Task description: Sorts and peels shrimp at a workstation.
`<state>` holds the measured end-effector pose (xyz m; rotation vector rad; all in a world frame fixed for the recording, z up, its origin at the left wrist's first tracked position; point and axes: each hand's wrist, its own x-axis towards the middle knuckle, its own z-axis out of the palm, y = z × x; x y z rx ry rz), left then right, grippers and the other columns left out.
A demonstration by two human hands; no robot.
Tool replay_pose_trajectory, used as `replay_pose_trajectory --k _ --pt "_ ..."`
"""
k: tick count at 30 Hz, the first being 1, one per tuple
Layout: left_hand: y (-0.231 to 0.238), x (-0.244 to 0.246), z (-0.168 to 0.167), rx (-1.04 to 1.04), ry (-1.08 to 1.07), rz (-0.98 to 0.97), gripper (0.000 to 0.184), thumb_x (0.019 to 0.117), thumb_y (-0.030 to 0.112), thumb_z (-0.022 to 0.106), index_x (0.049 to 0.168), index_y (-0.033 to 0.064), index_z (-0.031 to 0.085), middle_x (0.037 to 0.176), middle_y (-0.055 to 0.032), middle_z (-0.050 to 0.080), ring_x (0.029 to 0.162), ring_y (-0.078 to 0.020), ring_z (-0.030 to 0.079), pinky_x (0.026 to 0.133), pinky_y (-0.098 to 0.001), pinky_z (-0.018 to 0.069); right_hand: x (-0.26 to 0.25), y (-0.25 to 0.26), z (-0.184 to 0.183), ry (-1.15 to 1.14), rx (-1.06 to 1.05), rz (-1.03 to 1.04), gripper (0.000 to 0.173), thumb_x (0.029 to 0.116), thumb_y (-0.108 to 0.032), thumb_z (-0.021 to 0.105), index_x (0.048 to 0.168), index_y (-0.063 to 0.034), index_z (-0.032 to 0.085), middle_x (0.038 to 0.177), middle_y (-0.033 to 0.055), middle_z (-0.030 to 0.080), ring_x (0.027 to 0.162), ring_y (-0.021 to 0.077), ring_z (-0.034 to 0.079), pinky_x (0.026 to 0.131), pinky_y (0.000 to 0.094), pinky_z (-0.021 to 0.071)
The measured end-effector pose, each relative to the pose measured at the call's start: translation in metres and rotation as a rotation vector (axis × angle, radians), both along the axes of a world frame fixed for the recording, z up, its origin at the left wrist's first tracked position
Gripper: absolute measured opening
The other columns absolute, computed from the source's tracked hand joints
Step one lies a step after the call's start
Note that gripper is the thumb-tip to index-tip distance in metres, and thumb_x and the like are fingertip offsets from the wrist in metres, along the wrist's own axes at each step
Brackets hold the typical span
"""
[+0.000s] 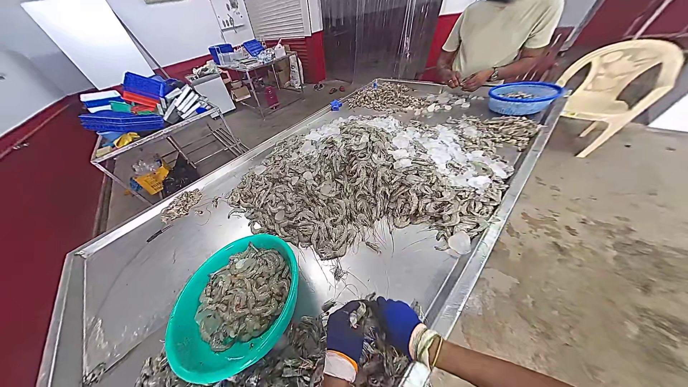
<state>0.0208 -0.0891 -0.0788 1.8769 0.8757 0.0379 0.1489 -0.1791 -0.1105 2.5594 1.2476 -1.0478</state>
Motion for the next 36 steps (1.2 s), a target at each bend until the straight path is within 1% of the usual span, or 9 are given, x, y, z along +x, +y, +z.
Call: replay_pose_trajectory --k 3,13,15,18,22,25,30,33,36 --pt "0.004 -0.003 -0.01 0.102 0.085 -0.145 0.06 0.0916 0.001 0.064 0.147 0.0234 0.058 0.142 -0.0042 0.063 0.131 -0.0238 0.061 0.114 -0.0484 0.0442 -0.016 -0.002 0.024 0.054 0.098 0.002 0.039 0.0999 -0.01 0.056 0.139 -0.0033 0.054 0.133 0.0238 0.061 0.117 0.0429 0.065 0.094 0.0592 0.0541" --pt "-0.015 0.002 0.013 -0.091 0.102 0.054 0.04 0.0972 0.008 0.063 0.137 0.0021 0.06 0.115 -0.0212 0.07 0.103 -0.0304 0.069 0.096 -0.0491 0.0541 0.0 -0.008 0.045 -0.264 0.557 0.172 0.026 0.0942 -0.023 0.064 0.103 0.0002 0.073 0.111 0.0211 0.071 0.112 0.0425 0.065 0.1 0.0606 0.0444" --pt "-0.018 0.002 0.017 -0.202 0.044 0.115 0.037 0.0991 0.007 0.061 0.134 -0.0048 0.055 0.1 -0.019 0.066 0.082 -0.0231 0.065 0.079 -0.041 0.0551 0.013 -0.01 0.044 -0.135 0.62 0.02 0.023 0.0947 -0.012 0.057 0.104 0.0023 0.073 0.11 0.0219 0.072 0.112 0.0409 0.066 0.1 0.0587 0.0461" --pt "-0.016 -0.007 0.021 -0.325 0.028 0.177 0.054 0.1001 0.006 0.062 0.146 -0.0101 0.039 0.125 -0.0285 0.062 0.109 -0.0302 0.065 0.098 -0.0431 0.0523 0.05 -0.023 0.027 0.26 0.849 -0.513 0.03 0.1041 -0.008 0.046 0.113 0.0086 0.068 0.106 0.0228 0.069 0.1 0.0309 0.066 0.094 0.0494 0.05" --pt "-0.001 -0.023 0.016 -0.457 -0.05 0.237 0.044 0.104 0.007 0.056 0.142 -0.0089 0.041 0.103 -0.0188 0.064 0.085 -0.0192 0.065 0.079 -0.0339 0.0565 0.066 -0.035 0.008 0.099 0.238 -0.161 0.039 0.0969 -0.026 0.067 0.13 -0.0053 0.066 0.14 0.0246 0.058 0.13 0.045 0.055 0.104 0.0641 0.0459" --pt "0.02 -0.027 0.034 -0.669 -0.511 0.458 0.022 0.1087 0.008 0.034 0.108 0.0017 0.055 0.069 0.0022 0.06 0.054 -0.0017 0.056 0.049 -0.0175 0.0485 0.071 -0.01 0.01 0.091 0.127 0.109 0.041 0.0977 -0.038 0.068 0.129 -0.0117 0.071 0.135 0.0222 0.064 0.125 0.0449 0.059 0.102 0.0662 0.0473" --pt "0.096 -0.042 0.037 -1.23 -1.315 0.909 0.087 0.1005 0.07 0.006 0.157 0.0087 0.031 0.157 -0.0089 0.044 0.132 -0.0182 0.057 0.102 -0.0273 0.0511 0.076 0.117 0.027 -0.075 0.27 0.338 0.026 0.105 -0.015 0.052 0.119 -0.0066 0.072 0.127 0.0226 0.067 0.121 0.0449 0.063 0.099 0.0658 0.0493" --pt "0.101 -0.047 0.027 -1.192 -1.337 0.805 0.096 0.0952 0.071 -0.01 0.163 0.0081 0.018 0.169 -0.006 0.024 0.151 -0.0149 0.034 0.118 -0.0254 0.0319 0.092 0.166 -0.006 -0.054 0.399 0.433 0.026 0.0993 -0.012 0.062 0.121 -0.0131 0.075 0.138 0.0203 0.063 0.126 0.0456 0.059 0.103 0.0667 0.0474" --pt "0.089 -0.052 0.042 -1.043 -1.338 0.892 0.084 0.1033 0.058 -0.004 0.158 -0.0005 0.023 0.166 -0.0159 0.028 0.151 -0.0228 0.035 0.116 -0.0317 0.0368 0.115 0.154 -0.023 -0.04 0.383 -0.054 0.031 0.1032 -0.025 0.056 0.127 -0.0084 0.067 0.135 0.0229 0.064 0.122 0.0443 0.063 0.097 0.0677 0.0511"
